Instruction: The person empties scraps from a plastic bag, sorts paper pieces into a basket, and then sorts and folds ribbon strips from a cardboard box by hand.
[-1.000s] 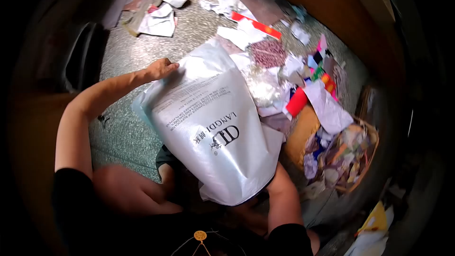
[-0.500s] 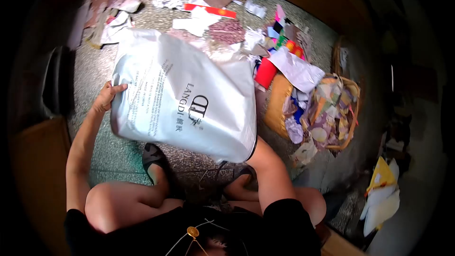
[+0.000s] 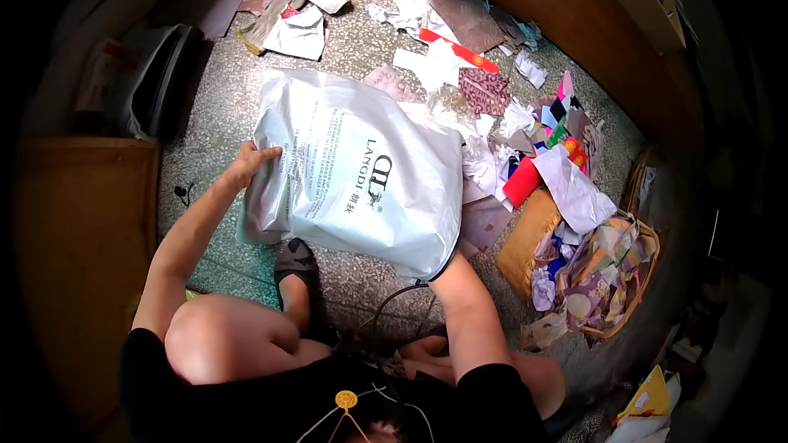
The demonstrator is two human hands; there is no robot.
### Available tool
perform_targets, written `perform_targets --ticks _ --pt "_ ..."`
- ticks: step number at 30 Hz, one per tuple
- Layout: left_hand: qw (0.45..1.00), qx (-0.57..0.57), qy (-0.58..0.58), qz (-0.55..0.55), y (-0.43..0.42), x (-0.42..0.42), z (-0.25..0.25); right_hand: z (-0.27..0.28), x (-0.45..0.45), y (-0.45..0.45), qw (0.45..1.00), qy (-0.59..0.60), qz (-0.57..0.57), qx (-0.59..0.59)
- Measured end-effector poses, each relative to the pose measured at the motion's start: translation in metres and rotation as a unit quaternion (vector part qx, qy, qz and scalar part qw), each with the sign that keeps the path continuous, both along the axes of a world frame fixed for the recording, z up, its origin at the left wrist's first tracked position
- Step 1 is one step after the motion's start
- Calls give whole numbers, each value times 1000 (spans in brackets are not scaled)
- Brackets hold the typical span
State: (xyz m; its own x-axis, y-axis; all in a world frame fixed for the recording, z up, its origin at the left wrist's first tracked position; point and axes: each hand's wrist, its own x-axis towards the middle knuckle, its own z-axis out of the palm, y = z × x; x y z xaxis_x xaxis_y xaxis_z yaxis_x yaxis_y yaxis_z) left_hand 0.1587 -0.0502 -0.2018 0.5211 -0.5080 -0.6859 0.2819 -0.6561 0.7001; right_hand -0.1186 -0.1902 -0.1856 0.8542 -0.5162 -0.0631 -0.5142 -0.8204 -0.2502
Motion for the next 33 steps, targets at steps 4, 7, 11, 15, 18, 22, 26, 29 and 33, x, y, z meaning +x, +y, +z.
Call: perform_targets --ticks 4,7,11,15,18,22,26,29,33 --pt "999 -35 13 16 -1 24 38 -1 -2 0 999 -20 33 -28" --pt "996 -90 -10 -18 22 62 70 1 -6 0 995 -42 78 -45" --pt "997 -7 -80 -22 67 115 93 9 -16 -12 977 -79 192 -56" --pt "943 189 -270 -45 124 183 37 6 -64 -59 944 -169 274 76" --pt "807 269 -502 -156 133 208 2 32 -96 -104 997 -51 7 -49" --pt "708 134 -678 -148 23 113 63 7 -140 -165 893 38 -447 -37" --pt "698 -275 -603 -271 -95 26 96 -26 -165 -186 794 50 -585 157" --pt "734 -219 -427 -481 -161 -51 95 -19 -128 -149 842 66 -513 152" --pt "603 73 -415 -677 -179 -134 66 -1 -71 -109 890 106 -410 169"
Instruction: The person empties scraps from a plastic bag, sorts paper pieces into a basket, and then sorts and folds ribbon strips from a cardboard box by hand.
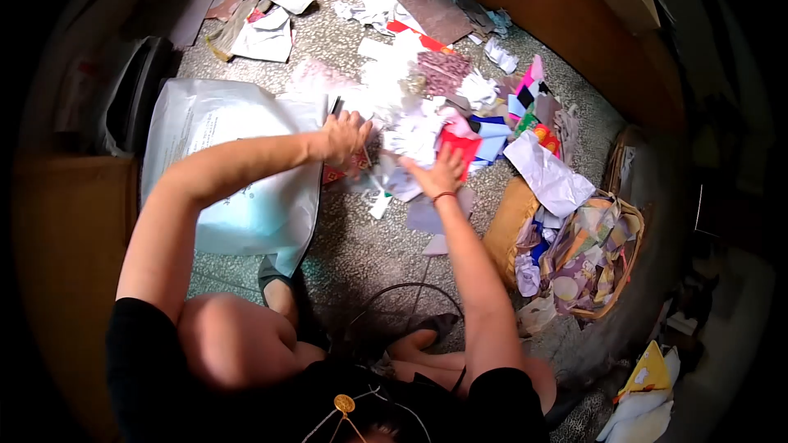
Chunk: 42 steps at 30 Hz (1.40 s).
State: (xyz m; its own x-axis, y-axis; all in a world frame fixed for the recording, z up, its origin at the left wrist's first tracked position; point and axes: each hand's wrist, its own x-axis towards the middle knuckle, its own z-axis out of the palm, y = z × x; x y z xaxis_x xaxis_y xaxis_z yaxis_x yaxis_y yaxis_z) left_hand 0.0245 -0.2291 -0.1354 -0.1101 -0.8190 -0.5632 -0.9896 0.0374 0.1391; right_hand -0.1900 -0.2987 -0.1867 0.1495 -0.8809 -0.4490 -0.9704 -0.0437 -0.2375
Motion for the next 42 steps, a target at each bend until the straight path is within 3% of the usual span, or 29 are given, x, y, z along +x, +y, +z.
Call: perform_targets --ticks 2,4,6,8,10,14,16,19,22,23,24,25,27,30,34,36,39,42 --pt "991 -102 -64 -56 17 -4 -24 -7 17 18 992 42 114 -28" --pt "996 -67 -40 -46 15 -1 -27 9 34 35 988 33 137 -57" --pt "997 -76 -18 -26 17 2 -31 2 38 34 971 -72 161 -160" --pt "991 -132 -8 -30 20 0 -46 -8 36 26 959 -133 188 -166" --pt "988 -146 -29 -26 20 -2 -68 -22 35 9 964 -106 208 -124" --pt "967 -251 -10 -49 4 14 -70 4 31 -31 949 -279 73 -128" --pt "912 -250 293 145 -10 24 -60 10 16 -61 955 -269 38 -119" --pt "838 -253 388 289 -39 41 5 -3 -12 -106 949 -258 -49 -173" --pt "773 -339 411 344 -67 87 -3 -46 -45 -145 938 -223 -89 -249" --pt "775 -317 406 367 -74 109 -5 -30 -46 -145 967 -179 -124 -131" --pt "770 -276 418 396 -76 131 1 -40 -51 -148 961 -196 -125 -148" --pt "764 -291 379 434 -79 156 -10 -83 -74 -170 971 -125 -129 -158" --pt "743 -343 292 495 -76 198 -32 -75 -69 -166 968 -93 -120 -200" --pt "801 -324 33 502 -65 263 -46 -59 -56 -166 966 -121 -153 -168" --pt "797 -273 -23 538 -51 296 -58 -49 -34 -160 970 -42 -147 -190" --pt "814 -319 -45 483 -50 285 -67 -32 -12 -149 970 113 -108 -184" --pt "852 -346 -55 389 -58 239 -63 -40 8 -136 974 85 -39 -206" --pt "878 -397 -63 260 -59 192 -66 -53 41 -116 966 -38 66 -248"
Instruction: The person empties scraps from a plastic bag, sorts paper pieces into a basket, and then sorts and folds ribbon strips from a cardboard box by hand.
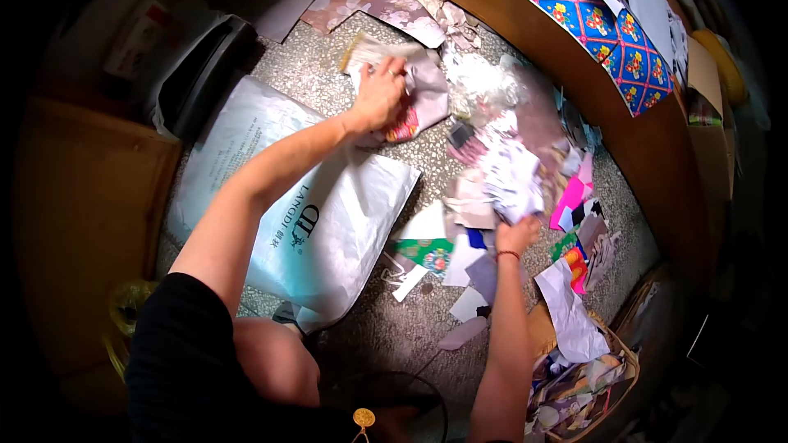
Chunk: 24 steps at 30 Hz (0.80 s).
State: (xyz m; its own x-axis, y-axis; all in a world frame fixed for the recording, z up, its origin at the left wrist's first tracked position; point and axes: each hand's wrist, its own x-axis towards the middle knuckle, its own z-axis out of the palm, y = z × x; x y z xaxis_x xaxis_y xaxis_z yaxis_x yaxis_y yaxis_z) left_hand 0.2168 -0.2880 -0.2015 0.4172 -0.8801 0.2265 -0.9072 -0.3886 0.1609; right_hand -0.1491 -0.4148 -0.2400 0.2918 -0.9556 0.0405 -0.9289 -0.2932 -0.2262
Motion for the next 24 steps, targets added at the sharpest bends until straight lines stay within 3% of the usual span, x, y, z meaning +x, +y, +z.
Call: perform_targets --ticks 2,4,5,7,8,9,10,11,12,13,14,15,16,18,19,20,22,23,24 --pt "998 -7 18 -61 1 -33 4 7 36 19 999 0 26 27" --pt "963 -99 229 -107 1 -60 -20 27 73 43 998 -7 14 66" --pt "952 -103 267 -104 5 -72 -15 22 84 50 998 0 19 54" --pt "925 -91 356 -99 12 -90 -2 27 95 67 987 -128 2 93" --pt "933 -97 335 -88 16 -100 6 31 98 72 975 -192 -9 110" --pt "912 -131 375 -101 21 -107 9 22 93 67 975 -193 -6 107" --pt "889 -163 413 -114 24 -114 6 3 83 57 945 -208 46 247" --pt "852 -148 492 -99 25 -120 2 -7 77 51 893 -217 98 381" --pt "810 -136 565 -77 25 -126 -3 12 77 53 869 -191 140 434" --pt "835 -131 531 -65 29 -132 0 31 76 55 840 -166 182 484" --pt "858 -125 496 -54 30 -138 3 19 56 62 674 -480 62 557" --pt "807 -139 574 -26 28 -145 2 33 54 68 591 -539 57 598" --pt "807 -141 574 -28 28 -151 1 35 55 74 489 -604 -28 628" --pt "819 -150 549 -72 28 -164 -1 50 66 83 507 -607 -29 612" --pt "812 -179 543 -123 28 -168 0 77 69 94 579 -561 -8 591" --pt "809 -177 545 -127 30 -174 0 72 62 96 535 -555 -80 632" --pt "845 -122 486 -189 33 -185 16 78 66 106 536 -621 -79 566" --pt "813 -105 537 -199 41 -184 64 65 58 99 507 -616 -108 593" --pt "809 -114 534 -218 31 -194 22 68 55 103 525 -648 -106 541"
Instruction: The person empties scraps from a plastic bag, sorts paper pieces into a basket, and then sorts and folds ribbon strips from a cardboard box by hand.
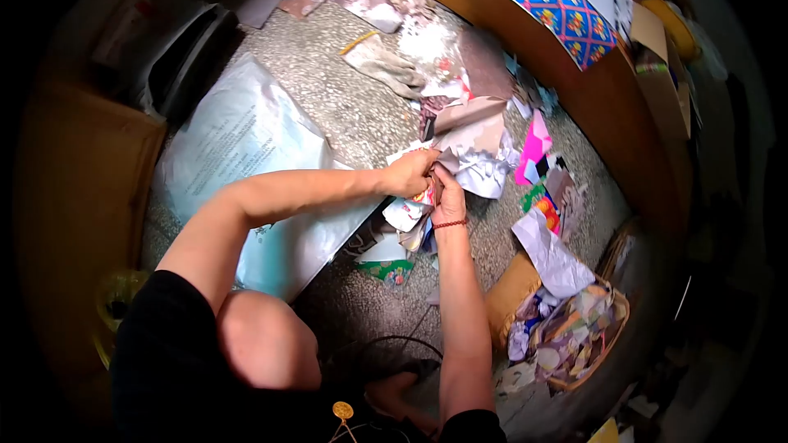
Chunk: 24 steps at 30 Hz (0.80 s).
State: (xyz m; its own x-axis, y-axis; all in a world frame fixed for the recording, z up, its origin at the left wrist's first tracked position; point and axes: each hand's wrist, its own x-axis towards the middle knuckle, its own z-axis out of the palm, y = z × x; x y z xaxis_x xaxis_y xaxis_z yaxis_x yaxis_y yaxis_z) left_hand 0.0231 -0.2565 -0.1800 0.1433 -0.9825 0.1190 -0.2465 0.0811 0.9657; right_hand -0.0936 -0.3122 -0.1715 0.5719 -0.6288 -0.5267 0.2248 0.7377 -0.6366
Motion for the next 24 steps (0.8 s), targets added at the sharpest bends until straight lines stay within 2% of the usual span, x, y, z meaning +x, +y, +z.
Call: perform_targets --ticks 1,3,4,6,8,11,13,15,17,18,19,20,22,24 --pt "991 86 79 -62 3 -2 17 0 -6 0 1000 -14 9 10" --pt "962 165 175 -129 9 -4 41 3 -24 -3 1000 2 1 4" --pt "959 158 195 -131 11 -9 38 31 -33 -1 999 32 20 21" --pt "933 99 329 -107 19 -22 77 57 -49 1 985 146 -21 -89" --pt "943 55 310 -104 24 -30 77 69 -83 -13 972 181 10 -150" --pt "969 28 218 -113 33 -23 91 132 -134 -33 950 239 -35 -196" --pt "967 65 222 -110 41 -16 83 163 -190 -49 860 372 31 -349" --pt "967 108 206 -105 48 -11 70 187 -237 -65 819 370 -45 -438" --pt "962 141 213 -100 55 -12 63 219 -275 -63 854 329 -57 -399" --pt "965 146 196 -99 56 -13 56 214 -312 -72 777 456 -50 -431" --pt "966 152 185 -102 58 -15 55 173 -370 -79 608 543 -10 -579" --pt "967 157 172 -105 59 -17 54 140 -411 -80 403 598 32 -693" --pt "966 157 171 -112 61 -20 50 154 -414 -23 452 586 148 -657" --pt "966 158 170 -117 64 -21 46 154 -409 21 459 704 241 -485"
